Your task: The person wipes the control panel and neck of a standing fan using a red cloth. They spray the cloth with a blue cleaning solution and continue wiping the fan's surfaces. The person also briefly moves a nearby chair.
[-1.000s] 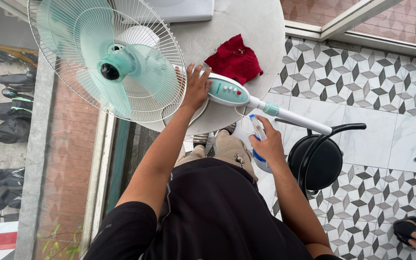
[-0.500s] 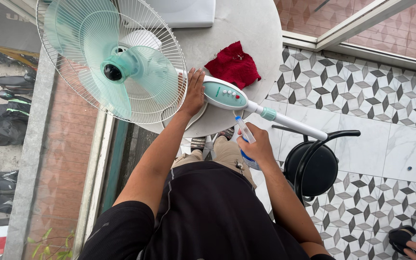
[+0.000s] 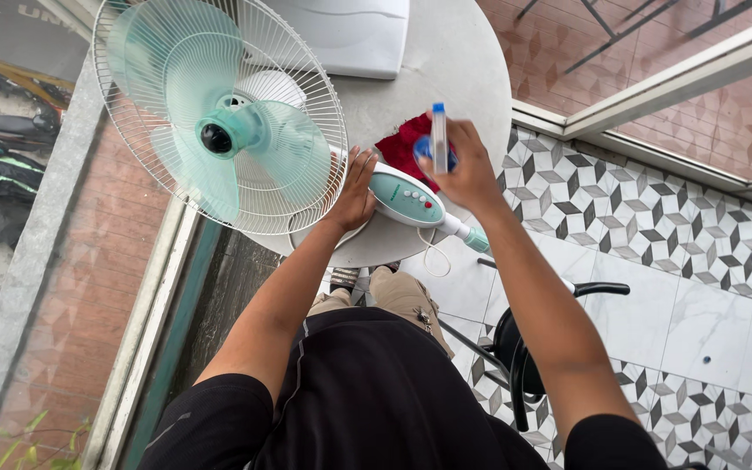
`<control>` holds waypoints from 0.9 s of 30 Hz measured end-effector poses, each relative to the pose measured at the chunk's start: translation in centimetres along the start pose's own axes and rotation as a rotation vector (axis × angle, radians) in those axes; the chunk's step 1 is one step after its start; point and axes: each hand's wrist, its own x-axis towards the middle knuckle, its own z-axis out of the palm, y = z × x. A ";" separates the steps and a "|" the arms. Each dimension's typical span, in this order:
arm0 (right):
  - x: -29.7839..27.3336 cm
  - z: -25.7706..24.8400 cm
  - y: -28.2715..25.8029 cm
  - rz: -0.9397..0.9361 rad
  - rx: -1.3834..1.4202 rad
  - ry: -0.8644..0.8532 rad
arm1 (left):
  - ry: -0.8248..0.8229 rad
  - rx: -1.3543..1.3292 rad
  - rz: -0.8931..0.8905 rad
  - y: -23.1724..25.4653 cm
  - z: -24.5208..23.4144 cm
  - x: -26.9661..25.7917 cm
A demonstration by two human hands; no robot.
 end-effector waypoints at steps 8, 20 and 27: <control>12.7 9.8 8.1 -0.032 0.090 -0.024 | -0.034 0.072 -0.054 0.6 -0.5 0.4; 16.1 12.7 12.2 0.042 0.085 -0.271 | -0.021 0.052 -0.087 0.9 -0.5 0.4; 9.5 10.1 19.5 0.392 -0.209 -0.318 | 0.040 0.002 -0.030 0.7 0.3 0.3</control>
